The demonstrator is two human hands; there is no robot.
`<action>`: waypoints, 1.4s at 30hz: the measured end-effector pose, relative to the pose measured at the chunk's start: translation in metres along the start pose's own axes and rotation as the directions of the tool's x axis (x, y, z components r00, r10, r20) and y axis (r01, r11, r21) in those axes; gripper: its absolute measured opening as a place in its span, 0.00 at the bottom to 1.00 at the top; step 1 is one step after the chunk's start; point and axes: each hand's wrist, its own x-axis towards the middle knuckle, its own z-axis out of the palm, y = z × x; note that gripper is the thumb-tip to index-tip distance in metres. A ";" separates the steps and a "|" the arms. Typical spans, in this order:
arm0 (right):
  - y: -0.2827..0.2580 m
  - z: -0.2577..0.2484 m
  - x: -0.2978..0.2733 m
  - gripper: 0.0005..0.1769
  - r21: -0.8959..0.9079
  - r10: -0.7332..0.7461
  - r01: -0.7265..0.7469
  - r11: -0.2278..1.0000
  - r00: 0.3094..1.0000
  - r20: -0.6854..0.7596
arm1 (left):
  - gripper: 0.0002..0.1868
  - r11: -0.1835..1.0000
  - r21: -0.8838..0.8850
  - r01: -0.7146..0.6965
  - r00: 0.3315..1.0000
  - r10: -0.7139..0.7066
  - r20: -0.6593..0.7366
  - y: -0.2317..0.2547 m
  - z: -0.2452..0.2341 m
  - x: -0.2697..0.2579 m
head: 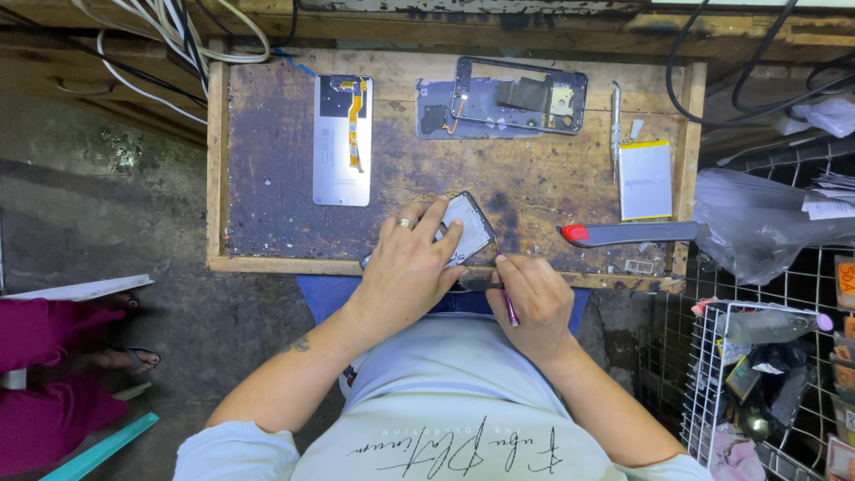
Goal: The person uses a purple tool to scrape adhesive residue from the back of a smartphone. They then use a brush to clean the surface of the phone and the surrounding work area.
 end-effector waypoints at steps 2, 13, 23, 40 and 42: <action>0.000 0.000 0.001 0.21 -0.012 0.007 -0.007 1.000 1.000 0.003 | 0.33 1.000 -0.015 0.000 1.000 0.000 0.001 -0.001 0.000 0.000; 0.001 0.001 -0.002 0.23 0.003 -0.003 0.003 1.000 1.000 -0.004 | 0.32 0.999 -0.049 0.001 1.000 -0.002 -0.020 -0.003 0.002 -0.001; -0.001 0.001 0.003 0.19 0.003 0.024 -0.024 1.000 1.000 -0.011 | 0.31 0.999 -0.053 -0.014 1.000 0.013 -0.016 -0.005 0.001 0.001; -0.005 -0.010 0.001 0.19 0.006 0.016 -0.016 1.000 1.000 -0.019 | 0.29 0.989 -0.114 -0.094 0.995 0.099 0.033 -0.019 0.000 0.005; -0.004 -0.011 0.002 0.19 -0.014 0.022 -0.022 1.000 0.999 -0.034 | 0.28 0.984 -0.111 -0.140 0.987 0.148 0.064 -0.023 0.000 0.015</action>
